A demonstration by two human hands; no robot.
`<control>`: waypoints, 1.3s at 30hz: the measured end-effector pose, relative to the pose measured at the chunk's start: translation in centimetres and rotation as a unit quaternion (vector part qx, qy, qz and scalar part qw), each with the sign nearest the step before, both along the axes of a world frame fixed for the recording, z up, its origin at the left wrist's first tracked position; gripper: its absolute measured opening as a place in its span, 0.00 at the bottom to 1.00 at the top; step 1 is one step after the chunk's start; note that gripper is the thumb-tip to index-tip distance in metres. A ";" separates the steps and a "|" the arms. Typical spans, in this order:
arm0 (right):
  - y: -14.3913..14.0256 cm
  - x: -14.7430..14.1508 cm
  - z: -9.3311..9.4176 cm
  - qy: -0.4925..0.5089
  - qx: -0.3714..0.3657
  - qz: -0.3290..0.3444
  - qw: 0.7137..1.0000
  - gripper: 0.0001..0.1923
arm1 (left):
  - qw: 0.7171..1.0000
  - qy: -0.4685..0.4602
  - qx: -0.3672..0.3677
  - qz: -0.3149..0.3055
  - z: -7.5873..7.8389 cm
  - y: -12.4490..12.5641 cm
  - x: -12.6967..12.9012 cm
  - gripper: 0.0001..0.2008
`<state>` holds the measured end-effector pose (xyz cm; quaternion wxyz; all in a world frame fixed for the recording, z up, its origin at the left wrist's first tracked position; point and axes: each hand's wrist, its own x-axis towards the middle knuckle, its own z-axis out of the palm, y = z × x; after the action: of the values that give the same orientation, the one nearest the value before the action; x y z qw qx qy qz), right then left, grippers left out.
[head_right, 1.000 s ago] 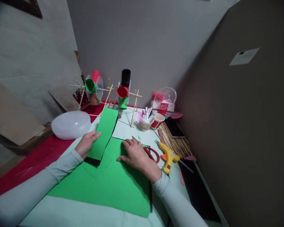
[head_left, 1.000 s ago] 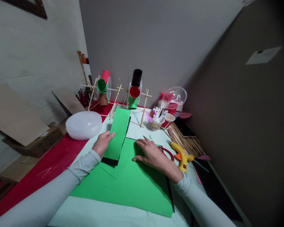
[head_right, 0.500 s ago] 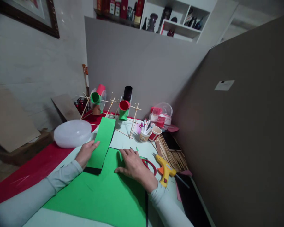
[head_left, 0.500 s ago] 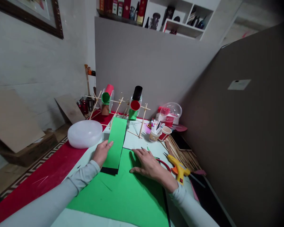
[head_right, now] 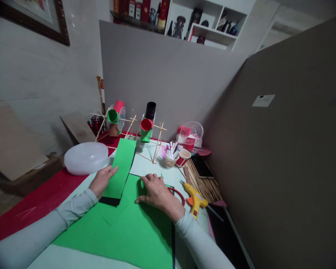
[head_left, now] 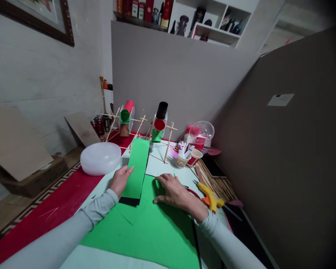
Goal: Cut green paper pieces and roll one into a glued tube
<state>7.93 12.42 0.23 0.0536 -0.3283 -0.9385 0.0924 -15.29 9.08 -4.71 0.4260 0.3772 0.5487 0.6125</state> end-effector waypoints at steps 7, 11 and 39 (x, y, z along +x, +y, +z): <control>1.6 0.0 0.1 0.037 -0.044 -0.014 0.998 0.38 | 0.999 -0.027 0.021 0.019 -0.1 0.1 0.0 0.14; 4.4 -0.6 -0.5 0.046 -0.100 -0.016 0.994 0.18 | 0.998 -0.044 0.033 0.025 -0.1 0.1 -0.3 0.14; 5.3 0.5 -1.6 0.171 -0.110 0.019 0.979 0.14 | 0.948 -0.137 0.224 0.177 5.7 -0.6 -2.3 0.14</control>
<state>8.47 17.67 -1.32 0.1747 -0.2940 -0.9056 0.2510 -17.60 8.50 0.99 0.2860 0.2719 0.3915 0.8313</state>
